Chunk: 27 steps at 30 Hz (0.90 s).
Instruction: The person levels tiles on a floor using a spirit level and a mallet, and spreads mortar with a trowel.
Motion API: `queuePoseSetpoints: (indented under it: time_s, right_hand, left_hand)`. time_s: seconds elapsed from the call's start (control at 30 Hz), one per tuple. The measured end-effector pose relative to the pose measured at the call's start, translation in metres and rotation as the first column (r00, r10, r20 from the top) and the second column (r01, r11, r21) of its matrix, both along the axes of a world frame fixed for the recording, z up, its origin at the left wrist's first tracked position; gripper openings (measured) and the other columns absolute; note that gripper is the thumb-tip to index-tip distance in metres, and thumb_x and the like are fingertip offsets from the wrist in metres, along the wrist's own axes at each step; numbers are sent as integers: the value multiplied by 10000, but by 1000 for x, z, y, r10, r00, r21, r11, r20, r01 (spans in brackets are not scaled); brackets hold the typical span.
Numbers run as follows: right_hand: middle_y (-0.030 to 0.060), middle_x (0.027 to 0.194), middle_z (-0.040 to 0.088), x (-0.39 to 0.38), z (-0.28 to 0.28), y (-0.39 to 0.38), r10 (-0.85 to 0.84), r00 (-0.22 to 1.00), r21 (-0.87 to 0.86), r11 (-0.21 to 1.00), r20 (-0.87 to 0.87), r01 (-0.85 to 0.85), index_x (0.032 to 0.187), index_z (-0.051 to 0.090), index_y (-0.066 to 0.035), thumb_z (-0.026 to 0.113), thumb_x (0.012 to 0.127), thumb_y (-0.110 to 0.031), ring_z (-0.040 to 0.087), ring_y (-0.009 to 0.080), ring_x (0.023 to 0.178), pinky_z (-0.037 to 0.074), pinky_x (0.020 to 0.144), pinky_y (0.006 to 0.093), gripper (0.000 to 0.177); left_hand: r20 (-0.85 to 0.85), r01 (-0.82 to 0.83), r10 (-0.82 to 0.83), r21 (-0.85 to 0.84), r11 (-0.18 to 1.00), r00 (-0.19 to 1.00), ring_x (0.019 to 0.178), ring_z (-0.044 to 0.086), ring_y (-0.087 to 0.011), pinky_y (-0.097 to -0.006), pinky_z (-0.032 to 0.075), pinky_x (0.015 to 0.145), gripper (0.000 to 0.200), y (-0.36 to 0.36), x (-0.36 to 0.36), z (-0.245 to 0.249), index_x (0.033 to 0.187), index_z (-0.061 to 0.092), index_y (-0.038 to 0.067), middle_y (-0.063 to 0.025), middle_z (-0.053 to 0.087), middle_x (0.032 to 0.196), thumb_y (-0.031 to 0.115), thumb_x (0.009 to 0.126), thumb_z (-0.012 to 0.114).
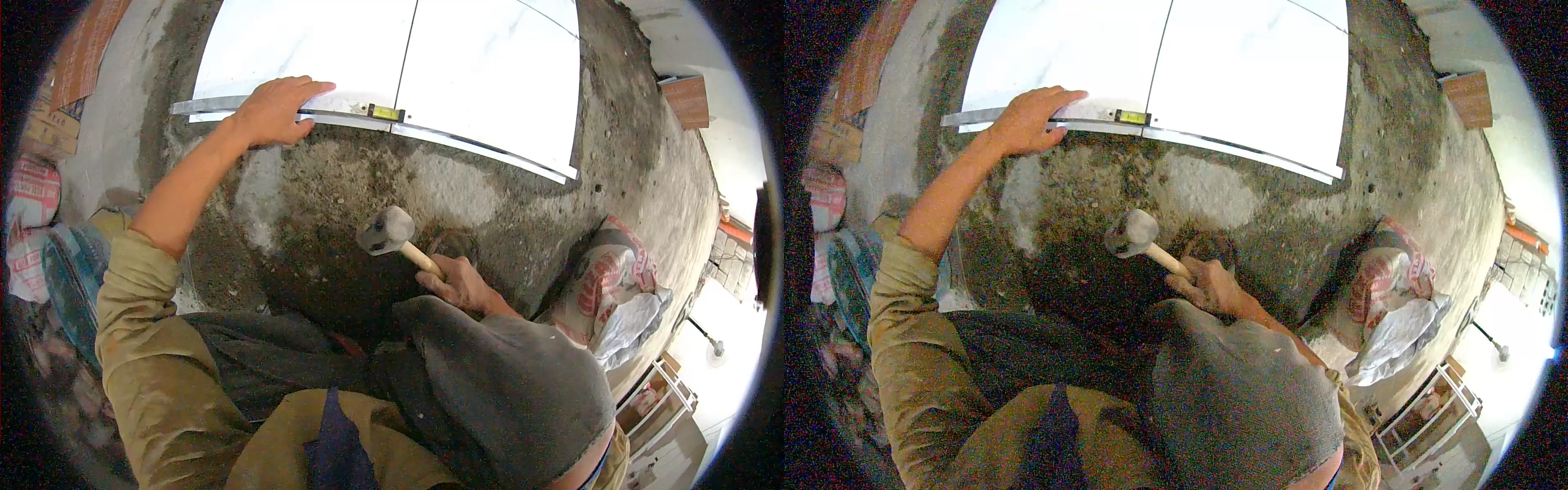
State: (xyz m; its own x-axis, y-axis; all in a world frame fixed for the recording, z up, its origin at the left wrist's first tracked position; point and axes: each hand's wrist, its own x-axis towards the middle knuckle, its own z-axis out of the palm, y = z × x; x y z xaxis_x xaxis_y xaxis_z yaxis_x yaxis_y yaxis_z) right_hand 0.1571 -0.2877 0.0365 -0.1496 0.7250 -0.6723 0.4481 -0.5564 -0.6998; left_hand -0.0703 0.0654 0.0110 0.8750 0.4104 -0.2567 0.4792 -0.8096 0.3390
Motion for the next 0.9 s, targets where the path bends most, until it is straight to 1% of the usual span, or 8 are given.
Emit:
queuePoseSetpoints:
  time_s: [0.17,0.33,0.47,0.53,0.57,0.67,0.8,0.9]
  right_hand:
    - [204,687,592,2,-2,-2,28,999,7,1000,28,-28,918,564,-32,609,874,-414,577,371,597,445,565,455,387]
    - [213,698,598,1,-4,-3,44,999,36,998,22,-44,918,567,-25,605,877,-414,583,385,609,449,574,458,393]
    - [203,700,595,1,-6,-3,15,1000,-16,1000,19,-15,920,582,-21,612,872,-416,583,335,609,448,580,440,399]
    - [195,698,592,0,-2,-1,14,1000,2,1000,6,-14,921,587,-22,616,869,-417,578,313,605,446,581,433,399]
    - [186,692,587,0,3,2,3,1000,-1,1000,0,-3,930,587,-24,620,868,-417,561,298,596,444,581,430,399]
    - [168,682,578,-1,-3,-5,-13,1000,13,1000,-10,13,940,590,-27,627,867,-410,530,271,582,439,576,422,392]
    - [146,675,576,-1,-2,-3,-26,1000,-66,997,16,27,945,598,-28,628,869,-402,502,227,579,432,567,406,383]
    - [137,675,577,-3,12,4,-51,998,-102,993,30,54,948,604,-31,620,874,-401,501,205,587,429,564,399,378]
  left_hand:
    - [291,-240,383,-425,873,877,676,550,-196,-333,447,643,168,30,-7,-6,852,591,27,-96,568,766,137,756,508]
    - [437,-291,436,-361,886,787,596,430,-124,-262,367,581,267,60,-8,16,646,467,33,-15,429,582,205,847,439]
    - [280,-484,575,-333,809,769,567,423,-150,-285,389,593,325,61,0,35,634,474,27,-27,453,584,236,881,509]
    - [426,-365,364,-84,927,828,566,501,-200,-325,431,616,188,61,3,12,762,621,50,-52,496,573,221,831,585]
    - [485,-143,40,177,974,874,632,592,-262,-364,500,729,357,61,2,0,1192,596,160,-85,581,645,201,838,592]
    - [142,-197,179,124,973,974,733,641,-273,-385,512,820,688,17,29,30,1450,286,181,-130,634,742,174,834,592]
    - [-99,-381,411,-614,692,906,607,657,-227,-379,555,655,784,-50,64,45,1456,178,29,-194,663,780,141,818,620]
    - [-118,-412,591,-822,394,798,504,620,-173,-323,519,486,763,-91,92,19,1458,198,72,-126,655,683,155,830,623]
